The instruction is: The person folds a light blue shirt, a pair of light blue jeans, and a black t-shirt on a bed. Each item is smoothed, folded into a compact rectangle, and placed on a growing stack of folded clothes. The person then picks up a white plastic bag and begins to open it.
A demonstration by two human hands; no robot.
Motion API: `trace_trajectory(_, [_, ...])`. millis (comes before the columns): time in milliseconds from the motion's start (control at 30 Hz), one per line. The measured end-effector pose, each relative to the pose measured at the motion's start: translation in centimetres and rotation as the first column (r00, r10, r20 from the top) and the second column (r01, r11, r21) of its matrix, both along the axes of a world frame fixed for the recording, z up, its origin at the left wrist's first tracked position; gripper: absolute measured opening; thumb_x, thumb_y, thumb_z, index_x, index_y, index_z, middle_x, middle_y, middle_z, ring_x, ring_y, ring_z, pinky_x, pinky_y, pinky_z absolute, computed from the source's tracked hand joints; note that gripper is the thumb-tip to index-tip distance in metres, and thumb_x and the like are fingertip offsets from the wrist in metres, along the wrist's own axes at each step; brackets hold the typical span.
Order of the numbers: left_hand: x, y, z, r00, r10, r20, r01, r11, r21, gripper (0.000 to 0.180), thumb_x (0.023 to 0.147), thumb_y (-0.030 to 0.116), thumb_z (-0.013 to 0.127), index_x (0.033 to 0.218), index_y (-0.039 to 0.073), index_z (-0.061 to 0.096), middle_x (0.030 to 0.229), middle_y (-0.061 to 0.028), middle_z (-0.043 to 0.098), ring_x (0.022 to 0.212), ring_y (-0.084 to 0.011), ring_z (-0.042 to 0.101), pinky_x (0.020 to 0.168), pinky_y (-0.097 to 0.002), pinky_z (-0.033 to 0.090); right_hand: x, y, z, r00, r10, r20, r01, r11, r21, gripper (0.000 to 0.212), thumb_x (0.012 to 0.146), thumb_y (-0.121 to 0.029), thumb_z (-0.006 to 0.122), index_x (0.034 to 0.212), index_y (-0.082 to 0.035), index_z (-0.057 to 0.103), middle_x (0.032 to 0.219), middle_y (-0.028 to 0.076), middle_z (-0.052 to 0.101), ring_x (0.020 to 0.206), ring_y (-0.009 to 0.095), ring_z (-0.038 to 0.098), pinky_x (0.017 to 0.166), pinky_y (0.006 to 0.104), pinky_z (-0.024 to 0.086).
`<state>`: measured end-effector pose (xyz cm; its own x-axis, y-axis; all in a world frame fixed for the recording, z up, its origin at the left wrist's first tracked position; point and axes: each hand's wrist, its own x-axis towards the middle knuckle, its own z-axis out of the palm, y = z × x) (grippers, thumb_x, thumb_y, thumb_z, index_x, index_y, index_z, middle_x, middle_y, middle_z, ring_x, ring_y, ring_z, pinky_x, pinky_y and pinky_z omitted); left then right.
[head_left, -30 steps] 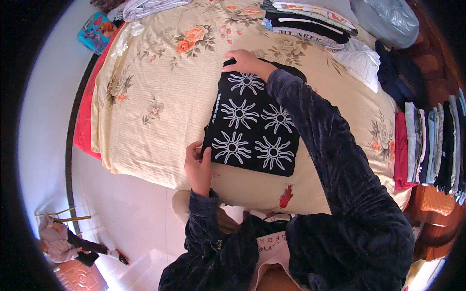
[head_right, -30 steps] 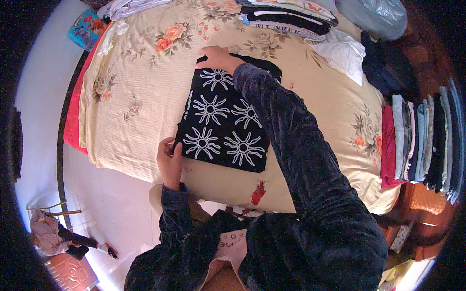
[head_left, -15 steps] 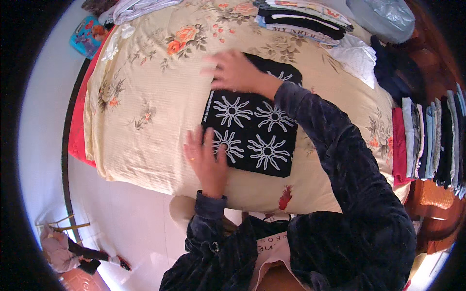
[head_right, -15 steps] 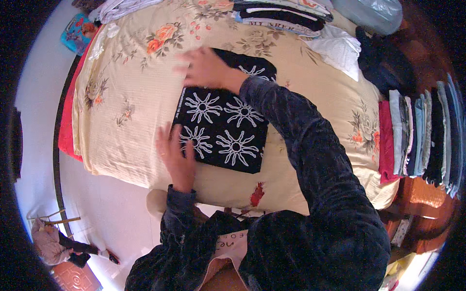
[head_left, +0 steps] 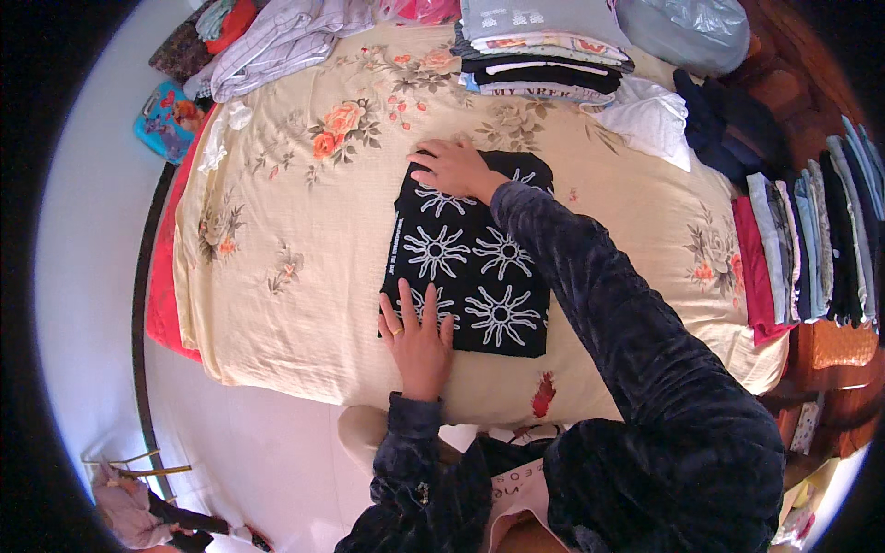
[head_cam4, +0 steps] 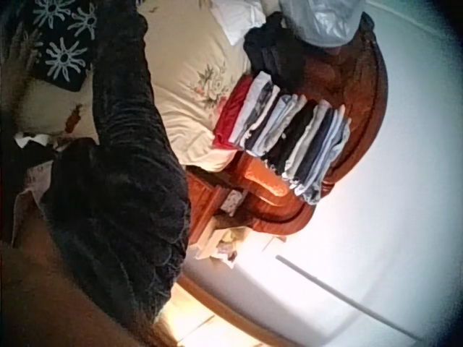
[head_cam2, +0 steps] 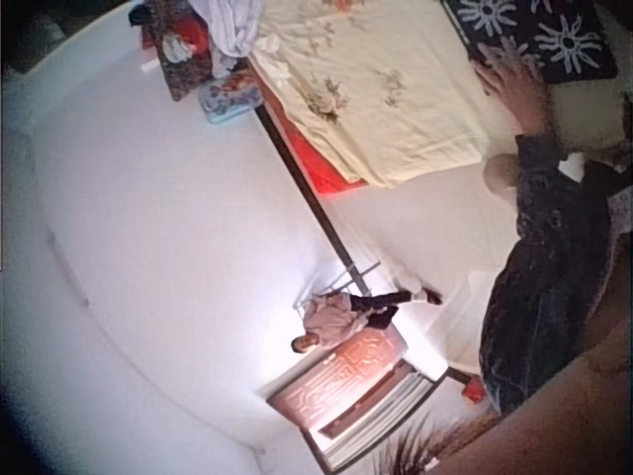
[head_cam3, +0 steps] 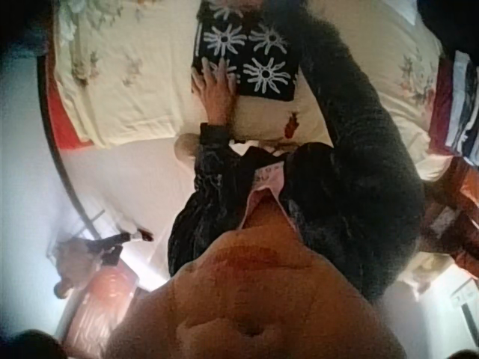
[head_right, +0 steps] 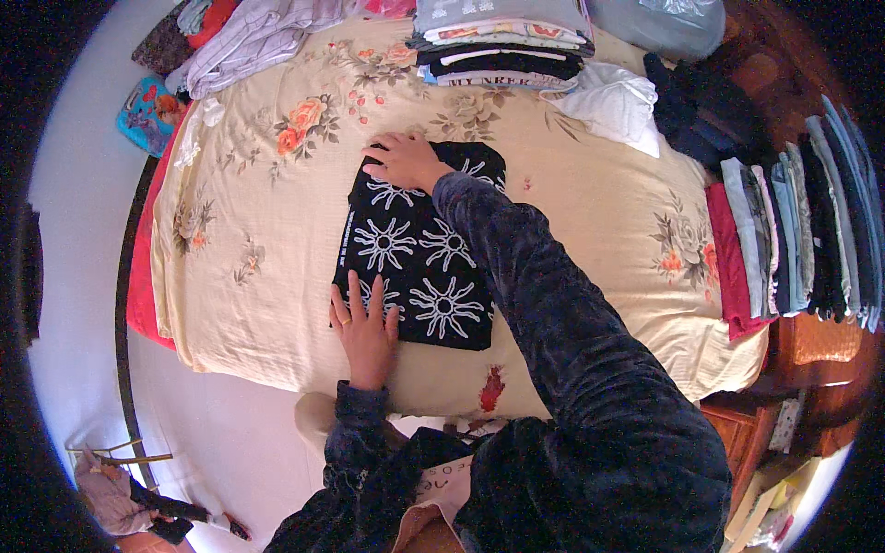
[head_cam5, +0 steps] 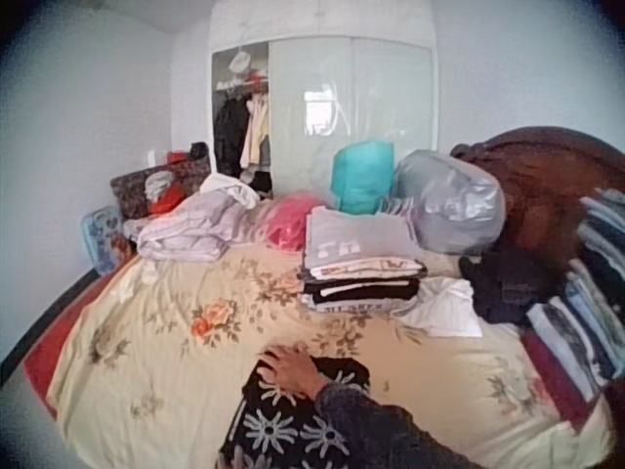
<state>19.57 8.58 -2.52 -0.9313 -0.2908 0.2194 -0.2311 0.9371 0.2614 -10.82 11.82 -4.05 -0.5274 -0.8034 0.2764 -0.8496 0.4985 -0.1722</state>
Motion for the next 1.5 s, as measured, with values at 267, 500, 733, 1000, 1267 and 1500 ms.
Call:
trace_trajectory(267, [0.9,-0.3,-0.2,0.999,0.015,-0.038,-0.016,1.0,-0.022,0.047,0.084,0.031,0.057,0.128,0.017,0.048,0.144,-0.0134,0.027,0.13,-0.044,0.021,0.102,-0.0571,0.02,-1.4,3.1,-0.6,0.985,-0.173,0.016,0.173,0.984,-0.033,0.042,0.089,-0.045,0.039,0.123,-0.023,0.05,0.129,0.005,0.047,0.123,0.023,0.04,0.097,0.051,0.028])
trace_trajectory(500, [0.8,0.1,-0.8,0.994,0.005,-0.113,-0.012,0.998,-0.062,0.044,0.084,0.029,0.056,0.126,0.016,0.05,0.142,-0.0139,0.031,0.127,-0.044,0.025,0.101,-0.0555,0.022,-2.5,18.4,0.6,0.821,-0.555,-0.135,0.571,0.799,0.186,0.044,0.087,-0.041,0.043,0.125,-0.019,0.048,0.132,0.011,0.043,0.121,0.03,0.04,0.092,0.0549,0.032])
trace_trajectory(733, [0.0,0.8,-1.8,0.973,-0.021,-0.229,-0.004,0.994,-0.11,0.04,0.087,0.03,0.052,0.124,0.014,0.052,0.137,-0.0137,0.038,0.126,-0.0405,0.029,0.102,-0.053,0.023,13.5,35.3,-3.2,0.662,-0.73,-0.167,0.744,0.668,0.029,0.046,0.088,-0.038,0.045,0.128,-0.016,0.045,0.136,0.011,0.039,0.125,0.027,0.036,0.097,0.0484,0.031])
trace_trajectory(1000, [1.3,9.6,-1.3,0.898,-0.4,-0.181,0.387,0.916,-0.101,0.053,0.08,0.03,0.06,0.128,0.013,0.047,0.139,-0.0132,0.036,0.129,-0.0336,0.029,0.103,-0.052,0.019,32.2,39.5,0.2,0.668,-0.742,-0.058,0.733,0.669,-0.124,0.039,0.085,-0.029,0.051,0.121,-0.015,0.052,0.133,0.006,0.044,0.123,0.024,0.039,0.097,0.0433,0.031])
trace_trajectory(1267, [1.2,11.0,-0.6,0.863,-0.412,-0.291,0.416,0.908,-0.051,0.057,0.076,0.033,0.065,0.127,0.012,0.048,0.136,-0.0128,0.04,0.126,-0.0321,0.034,0.102,-0.0471,0.025,32.0,39.9,-0.3,0.658,-0.748,-0.085,0.71,0.655,-0.258,0.031,0.083,-0.023,0.054,0.112,-0.013,0.057,0.125,0.006,0.05,0.116,0.023,0.044,0.095,0.0402,0.034])
trace_trajectory(1500, [1.6,10.9,-0.9,0.865,-0.393,-0.312,0.397,0.916,-0.055,0.057,0.075,0.031,0.066,0.126,0.014,0.049,0.135,-0.0115,0.042,0.124,-0.0316,0.037,0.102,-0.0455,0.026,32.2,39.7,0.0,0.653,-0.754,-0.072,0.705,0.64,-0.307,0.03,0.081,-0.022,0.055,0.109,-0.013,0.059,0.122,0.005,0.052,0.115,0.023,0.045,0.093,0.0399,0.035])
